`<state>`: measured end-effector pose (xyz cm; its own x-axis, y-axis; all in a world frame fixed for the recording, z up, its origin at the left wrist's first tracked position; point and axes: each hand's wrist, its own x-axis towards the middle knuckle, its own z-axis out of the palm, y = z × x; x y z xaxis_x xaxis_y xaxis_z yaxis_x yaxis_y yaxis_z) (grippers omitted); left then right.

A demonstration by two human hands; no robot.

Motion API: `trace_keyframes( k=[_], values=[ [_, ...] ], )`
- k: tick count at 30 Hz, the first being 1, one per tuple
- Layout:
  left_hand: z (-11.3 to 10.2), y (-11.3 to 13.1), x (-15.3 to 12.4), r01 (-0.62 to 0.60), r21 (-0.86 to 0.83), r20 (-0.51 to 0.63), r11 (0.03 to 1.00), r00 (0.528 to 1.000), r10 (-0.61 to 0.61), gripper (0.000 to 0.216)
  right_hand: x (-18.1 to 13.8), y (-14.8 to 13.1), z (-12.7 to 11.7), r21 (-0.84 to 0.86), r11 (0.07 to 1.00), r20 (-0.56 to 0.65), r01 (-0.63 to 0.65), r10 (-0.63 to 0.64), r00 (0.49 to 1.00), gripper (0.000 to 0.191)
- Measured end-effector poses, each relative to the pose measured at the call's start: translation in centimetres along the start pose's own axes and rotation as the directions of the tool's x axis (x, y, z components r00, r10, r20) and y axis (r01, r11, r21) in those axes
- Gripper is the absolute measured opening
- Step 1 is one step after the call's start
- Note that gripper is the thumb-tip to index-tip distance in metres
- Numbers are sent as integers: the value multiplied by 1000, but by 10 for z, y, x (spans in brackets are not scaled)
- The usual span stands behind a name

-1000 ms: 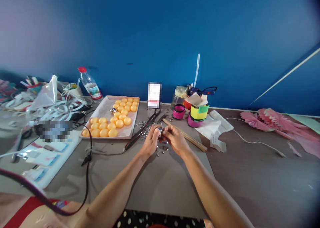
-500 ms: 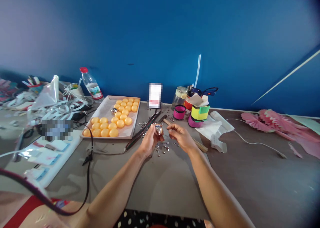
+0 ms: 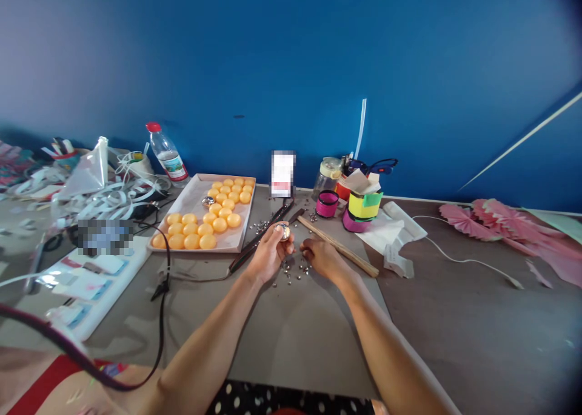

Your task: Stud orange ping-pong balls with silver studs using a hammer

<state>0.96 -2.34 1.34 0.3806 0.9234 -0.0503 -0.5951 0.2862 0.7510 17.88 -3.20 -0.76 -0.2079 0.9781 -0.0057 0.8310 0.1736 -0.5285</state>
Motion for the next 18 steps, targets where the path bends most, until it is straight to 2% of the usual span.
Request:
trace_keyframes(
  k=[4,7,10,14,18],
  values=[
    [-2,3,2,8,-54,10,999,1000,-7,36,-4,-3,-8,123,992,70,-4,-5,998,20],
    [-2,5,2,16,-78,6,997,1000,-16,37,-7,-6,-12,120,993,139,8,-24,990,22],
    [-2,5,2,24,-77,-10,997,1000,-25,39,-8,-9,-11,84,996,137,38,-49,989,22],
    [-2,5,2,28,-75,-6,997,1000,-29,40,-6,-10,-9,17,1000,151,8,-10,988,21],
    [-2,5,2,34,-68,-2,997,999,-34,39,-6,-10,-7,25,999,120,30,-33,992,20]
  ],
)
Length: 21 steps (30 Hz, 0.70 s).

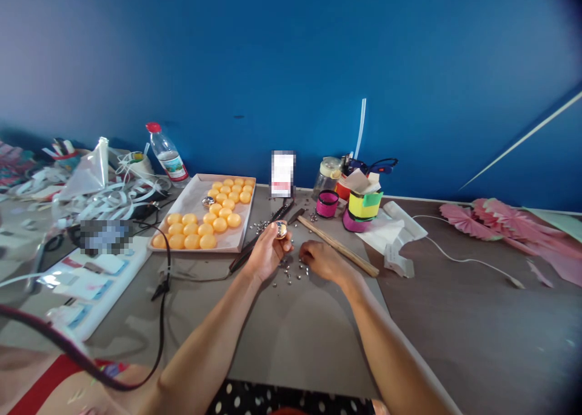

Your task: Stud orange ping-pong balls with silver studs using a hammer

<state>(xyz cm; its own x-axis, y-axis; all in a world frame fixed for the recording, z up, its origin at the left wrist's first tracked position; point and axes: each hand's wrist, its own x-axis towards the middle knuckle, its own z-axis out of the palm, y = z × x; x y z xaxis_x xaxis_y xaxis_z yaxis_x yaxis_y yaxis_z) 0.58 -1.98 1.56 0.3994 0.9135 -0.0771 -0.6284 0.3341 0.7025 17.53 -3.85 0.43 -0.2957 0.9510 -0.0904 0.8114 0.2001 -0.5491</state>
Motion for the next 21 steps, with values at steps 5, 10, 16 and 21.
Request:
trace_keyframes(
  k=[5,10,16,21],
  values=[
    [-1,1,0,4,-3,3,1000,1000,-4,40,1,-2,4,64,994,-178,86,-73,981,19],
    [-2,1,1,11,17,9,1000,1000,-11,40,3,-5,7,242,968,-398,71,32,917,13],
    [0,-5,0,-6,108,-17,994,1000,8,49,1,-13,11,277,938,-574,207,-11,819,10],
    [2,-11,-1,-33,122,-18,992,999,36,52,0,-20,18,62,966,-619,251,-160,769,14]
  ],
)
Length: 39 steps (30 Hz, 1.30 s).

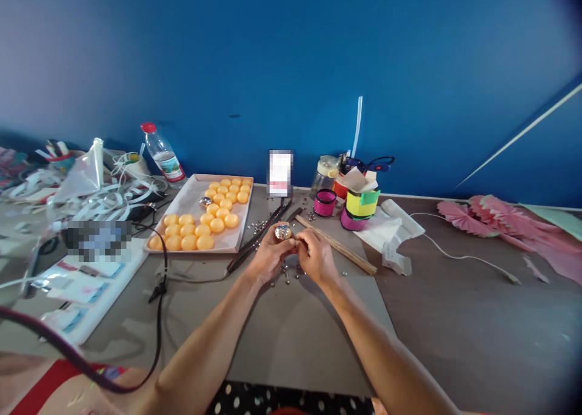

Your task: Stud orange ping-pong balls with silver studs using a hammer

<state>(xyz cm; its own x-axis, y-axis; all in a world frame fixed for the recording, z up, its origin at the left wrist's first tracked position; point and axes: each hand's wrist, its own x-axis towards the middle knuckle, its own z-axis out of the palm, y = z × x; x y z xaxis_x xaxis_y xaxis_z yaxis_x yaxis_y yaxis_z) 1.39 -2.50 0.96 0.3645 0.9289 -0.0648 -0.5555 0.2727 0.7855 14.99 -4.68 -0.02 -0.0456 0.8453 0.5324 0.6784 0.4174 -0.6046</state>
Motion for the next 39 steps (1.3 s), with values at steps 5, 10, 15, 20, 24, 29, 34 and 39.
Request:
trace_keyframes(
  k=[5,10,15,20,24,29,34,39],
  values=[
    [1,1,0,10,11,-22,1000,1000,-10,46,-2,-5,1,10,1000,-8,8,-8,1000,15],
    [2,3,0,10,38,1,999,1000,-10,48,-2,-10,0,267,955,18,-126,126,992,8],
    [2,3,0,-40,108,-9,993,999,41,50,4,-7,1,590,671,186,-448,428,885,15],
    [2,3,-1,-122,233,-27,965,991,132,45,9,0,-1,622,501,417,-602,439,796,28],
    [6,3,-2,-120,283,-18,951,991,131,45,11,-1,-6,662,226,576,-714,456,678,29],
    [9,3,-4,-113,256,6,960,993,115,45,12,-3,-11,656,26,687,-755,394,611,26],
    [1,3,-3,-43,111,68,993,997,36,47,14,-5,-11,740,22,592,-673,453,666,25],
    [-3,0,0,17,-43,109,999,994,-13,42,16,-10,-14,843,136,416,-521,449,791,24]
  ],
)
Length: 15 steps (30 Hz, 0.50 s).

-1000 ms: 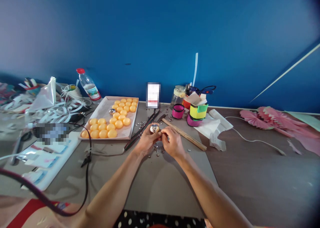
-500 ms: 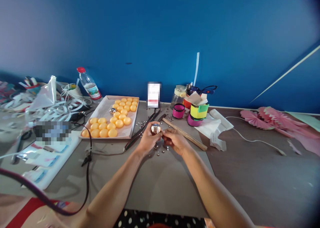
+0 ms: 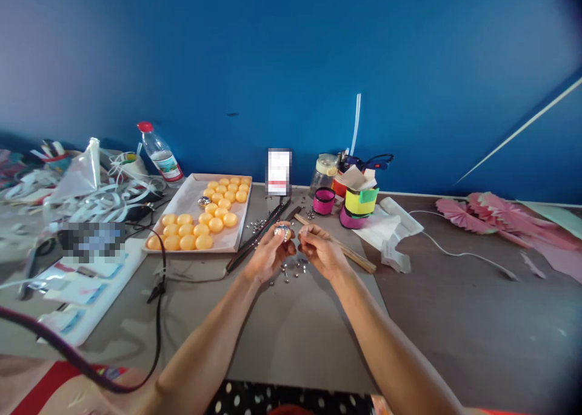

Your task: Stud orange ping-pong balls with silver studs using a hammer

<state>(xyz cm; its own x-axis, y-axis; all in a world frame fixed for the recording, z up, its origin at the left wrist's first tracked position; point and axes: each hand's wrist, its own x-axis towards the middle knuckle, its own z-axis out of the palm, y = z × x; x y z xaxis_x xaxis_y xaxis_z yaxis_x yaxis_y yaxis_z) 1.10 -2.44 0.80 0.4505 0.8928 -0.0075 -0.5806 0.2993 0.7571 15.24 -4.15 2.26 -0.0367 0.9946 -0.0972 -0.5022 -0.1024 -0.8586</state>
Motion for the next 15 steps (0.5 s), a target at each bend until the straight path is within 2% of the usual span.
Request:
trace_keyframes(
  k=[6,10,15],
  values=[
    [-1,-10,5,-54,69,-41,996,998,57,44,-2,4,3,-137,989,73,62,-53,996,19],
    [-4,-15,6,-64,103,-54,993,996,70,41,-1,6,2,-184,982,37,35,-29,999,21],
    [-3,-15,4,-56,107,-64,993,996,63,41,0,5,-1,-233,973,57,-7,20,998,23]
  ],
)
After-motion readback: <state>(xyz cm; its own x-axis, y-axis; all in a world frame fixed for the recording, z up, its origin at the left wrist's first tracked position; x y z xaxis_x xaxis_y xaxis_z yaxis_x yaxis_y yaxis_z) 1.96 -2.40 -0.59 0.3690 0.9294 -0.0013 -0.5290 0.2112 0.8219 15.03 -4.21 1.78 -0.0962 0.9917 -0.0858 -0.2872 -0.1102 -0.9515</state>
